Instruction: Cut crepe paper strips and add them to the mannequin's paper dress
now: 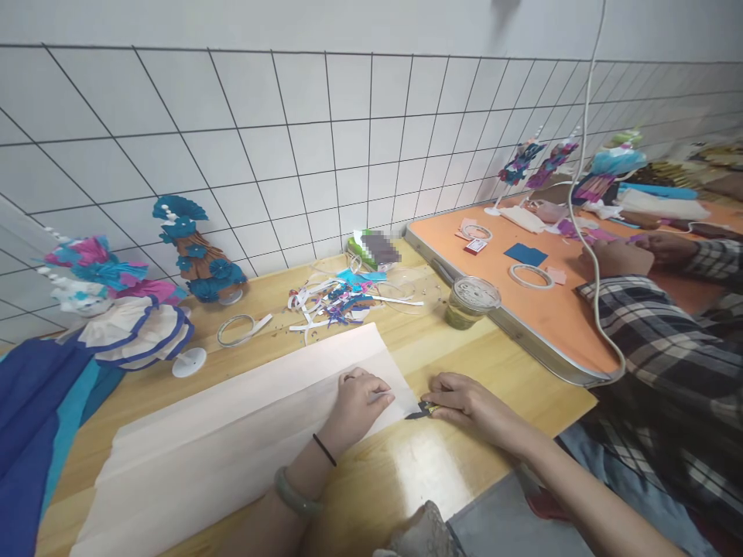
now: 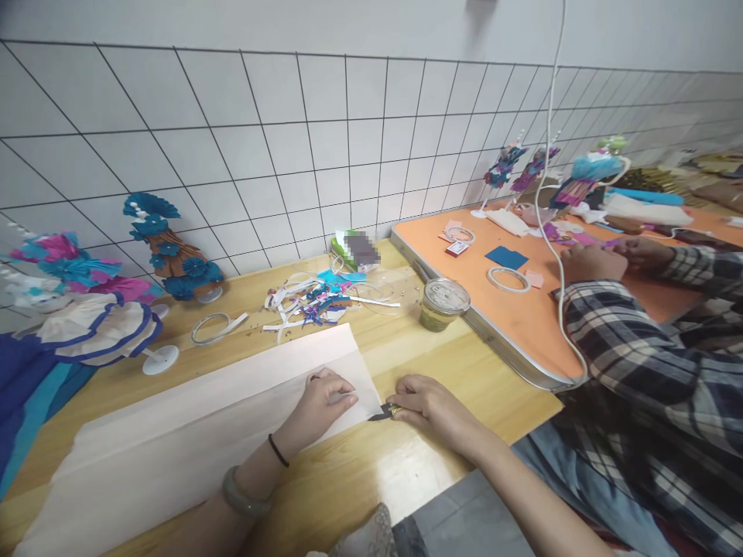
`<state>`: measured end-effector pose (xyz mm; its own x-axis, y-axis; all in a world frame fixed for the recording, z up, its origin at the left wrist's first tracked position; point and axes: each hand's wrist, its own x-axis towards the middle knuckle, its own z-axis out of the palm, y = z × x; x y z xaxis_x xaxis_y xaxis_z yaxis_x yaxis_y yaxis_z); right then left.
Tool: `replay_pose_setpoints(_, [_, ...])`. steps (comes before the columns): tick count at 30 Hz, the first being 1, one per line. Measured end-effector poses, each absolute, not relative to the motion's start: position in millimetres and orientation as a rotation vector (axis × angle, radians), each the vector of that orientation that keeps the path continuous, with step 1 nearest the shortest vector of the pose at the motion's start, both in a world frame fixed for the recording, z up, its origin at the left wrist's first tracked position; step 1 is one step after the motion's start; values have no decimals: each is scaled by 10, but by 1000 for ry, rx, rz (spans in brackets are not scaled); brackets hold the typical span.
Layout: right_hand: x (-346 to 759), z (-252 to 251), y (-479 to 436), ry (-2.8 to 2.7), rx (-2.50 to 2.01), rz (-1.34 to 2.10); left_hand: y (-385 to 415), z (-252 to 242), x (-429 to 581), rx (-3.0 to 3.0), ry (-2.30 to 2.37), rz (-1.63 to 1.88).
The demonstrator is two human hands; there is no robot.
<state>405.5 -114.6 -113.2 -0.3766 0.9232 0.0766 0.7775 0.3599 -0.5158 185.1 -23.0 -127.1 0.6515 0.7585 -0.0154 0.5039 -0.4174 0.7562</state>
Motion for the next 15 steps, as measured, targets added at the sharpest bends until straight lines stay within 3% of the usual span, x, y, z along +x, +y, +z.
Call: replay_pose_setpoints(15, [4001,-1144,-1103,-2311,-1492,588,-230,-1272,1844,2102,954,441])
